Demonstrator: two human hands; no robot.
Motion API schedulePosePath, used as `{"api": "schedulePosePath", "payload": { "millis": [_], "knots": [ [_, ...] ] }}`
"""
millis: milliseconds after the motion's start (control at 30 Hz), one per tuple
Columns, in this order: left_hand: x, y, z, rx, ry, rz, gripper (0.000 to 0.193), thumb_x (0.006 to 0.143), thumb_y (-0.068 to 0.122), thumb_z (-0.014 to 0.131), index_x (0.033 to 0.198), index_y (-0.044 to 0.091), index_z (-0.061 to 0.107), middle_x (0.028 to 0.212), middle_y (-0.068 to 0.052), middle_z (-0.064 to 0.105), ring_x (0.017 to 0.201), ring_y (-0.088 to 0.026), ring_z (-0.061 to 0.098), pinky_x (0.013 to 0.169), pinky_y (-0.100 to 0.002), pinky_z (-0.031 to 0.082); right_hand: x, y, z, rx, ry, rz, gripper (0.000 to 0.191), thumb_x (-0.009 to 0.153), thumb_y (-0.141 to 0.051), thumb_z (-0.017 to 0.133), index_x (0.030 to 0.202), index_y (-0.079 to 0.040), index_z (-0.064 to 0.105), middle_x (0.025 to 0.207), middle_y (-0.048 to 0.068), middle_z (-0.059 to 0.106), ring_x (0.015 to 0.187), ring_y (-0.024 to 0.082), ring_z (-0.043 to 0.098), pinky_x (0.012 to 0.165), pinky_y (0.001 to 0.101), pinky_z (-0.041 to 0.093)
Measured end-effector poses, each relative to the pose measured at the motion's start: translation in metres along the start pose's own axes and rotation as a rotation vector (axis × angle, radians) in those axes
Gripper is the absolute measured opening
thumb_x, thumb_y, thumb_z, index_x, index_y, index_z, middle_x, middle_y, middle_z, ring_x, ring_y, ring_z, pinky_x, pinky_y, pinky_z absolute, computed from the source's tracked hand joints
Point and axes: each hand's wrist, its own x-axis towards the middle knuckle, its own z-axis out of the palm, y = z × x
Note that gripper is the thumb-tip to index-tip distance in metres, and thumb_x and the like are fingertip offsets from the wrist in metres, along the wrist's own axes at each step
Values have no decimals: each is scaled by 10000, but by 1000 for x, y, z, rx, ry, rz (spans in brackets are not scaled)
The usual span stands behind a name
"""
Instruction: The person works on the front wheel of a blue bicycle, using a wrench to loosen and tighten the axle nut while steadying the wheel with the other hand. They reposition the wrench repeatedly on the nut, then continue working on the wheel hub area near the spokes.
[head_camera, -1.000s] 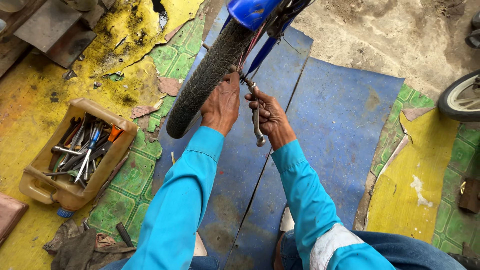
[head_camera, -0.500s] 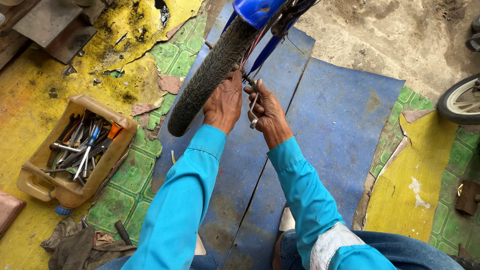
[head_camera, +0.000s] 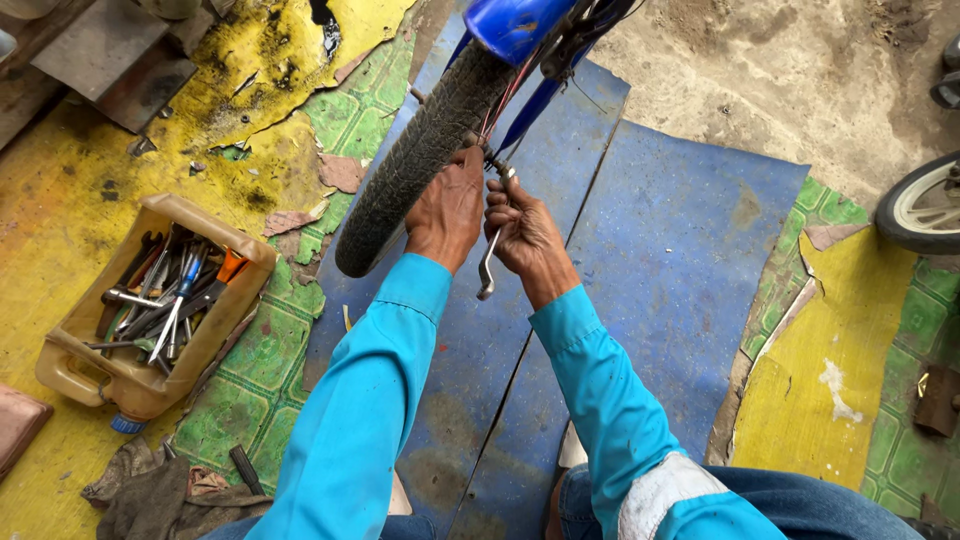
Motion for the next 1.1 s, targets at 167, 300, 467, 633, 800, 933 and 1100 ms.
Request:
{"api": "schedulePosePath", "payload": {
  "millis": [167,300,467,633,800,933,1100],
  "knots": [
    [1,-1,4,38,-1,18,400,954,72,627,1286,-49,441,986,-277,696,872,-363,754,591,-472,625,8,-1,-12,16,-32,28,294,1082,-278,533,1027,11,546,704,-11,445,470,38,351,378,200,291],
    [1,-1,3,23,15,24,381,956,76,629,1266,-51,447,986,-277,694,883,-363,753,606,-477,624,17,-1,-9,84,16,42,252,1092,-249,524,1012,-10,536,693,-14,439,464,34,328,367,196,258],
    [1,0,3,-15,6,0,334,975,62,602,1263,-17,452,1046,-268,674,885,-374,741,543,-467,620,18,-1,-17,22,-48,23,236,1067,-247,581,993,-26,541,580,-65,359,420,29,296,329,197,226],
    [-4,0,2,173,113,61,296,965,106,614,1221,24,491,1022,-209,680,910,-322,729,640,-441,611,26,9,-31,-105,24,-103,263,1090,-287,569,959,-64,521,623,-59,400,446,26,311,344,200,206],
    [-5,3,0,387,194,97,322,915,201,651,1184,65,540,1093,-206,676,985,-330,695,762,-468,597,41,46,-57,-624,127,-618,393,1117,-389,509,872,-85,544,640,-45,453,518,62,340,424,274,272],
    [-5,7,4,35,-3,-50,379,999,227,619,1322,85,481,1187,-215,654,1040,-387,676,739,-535,598,66,57,-72,-1098,142,-1162,403,1160,-389,473,885,-96,496,694,-23,493,672,92,393,557,333,375],
    [-5,2,8,371,103,52,360,927,215,666,1240,117,516,1137,-217,665,1003,-362,683,731,-506,609,80,56,-79,-1132,146,-1163,386,1131,-395,453,886,-96,448,690,-14,454,675,88,376,576,312,369]
  ]
}}
